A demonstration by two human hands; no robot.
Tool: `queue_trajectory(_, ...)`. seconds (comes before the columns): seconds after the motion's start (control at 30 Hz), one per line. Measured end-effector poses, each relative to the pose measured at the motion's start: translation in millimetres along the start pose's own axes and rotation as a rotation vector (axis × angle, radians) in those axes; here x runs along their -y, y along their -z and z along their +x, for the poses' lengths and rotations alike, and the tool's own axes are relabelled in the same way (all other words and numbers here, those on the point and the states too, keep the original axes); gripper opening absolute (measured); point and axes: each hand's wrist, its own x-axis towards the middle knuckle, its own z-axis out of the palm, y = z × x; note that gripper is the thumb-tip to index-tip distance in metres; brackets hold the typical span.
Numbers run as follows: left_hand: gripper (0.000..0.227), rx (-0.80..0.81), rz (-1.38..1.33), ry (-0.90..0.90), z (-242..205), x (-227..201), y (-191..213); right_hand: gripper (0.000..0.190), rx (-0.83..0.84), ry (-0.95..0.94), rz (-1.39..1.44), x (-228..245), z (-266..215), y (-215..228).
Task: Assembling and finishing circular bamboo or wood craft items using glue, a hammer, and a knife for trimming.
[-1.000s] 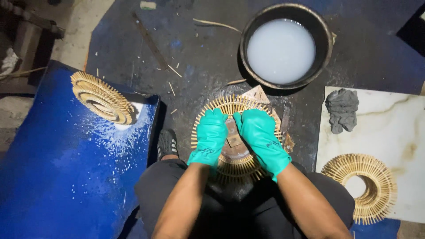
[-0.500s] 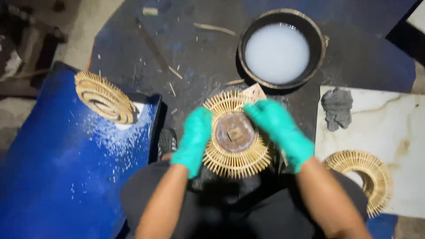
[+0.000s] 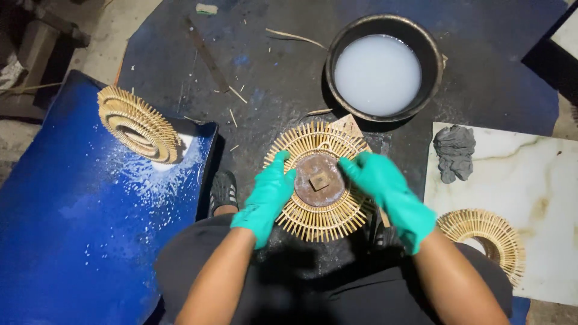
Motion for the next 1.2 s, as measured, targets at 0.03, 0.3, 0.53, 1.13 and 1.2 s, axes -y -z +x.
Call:
queue_trajectory(0.03, 0.053, -0.102, -0.003, -0.081, 1.6, 3.6, -10.1, 0.055, -0.012, 0.044, -0.018, 3.2, -1.0, -9.3)
queue_trajectory(0.3, 0.043, -0.103, 0.291, -0.05, 19.8, 14.4, -40.3, 0.038, -0.16, 0.11, -0.108, -18.3, 12.1, -51.0)
queue_trajectory(0.53, 0.034, -0.113, 0.357, -0.069, 26.9, 14.5, -37.2, 0.036, -0.074, 0.181, 0.031, -24.8, 5.8, -33.1)
queue_trajectory(1.13, 0.093, 0.114, 0.611, -0.818, -133.5, -73.1, 24.2, 0.048, -0.253, 0.008, 0.055, -73.1, -18.6, 39.5)
queue_trajectory(1.2, 0.084, 0.041, 0.736, -0.858, -127.2, -36.5, -5.9, 0.048, -0.279, 0.03, 0.099, -68.1, -21.5, 41.3)
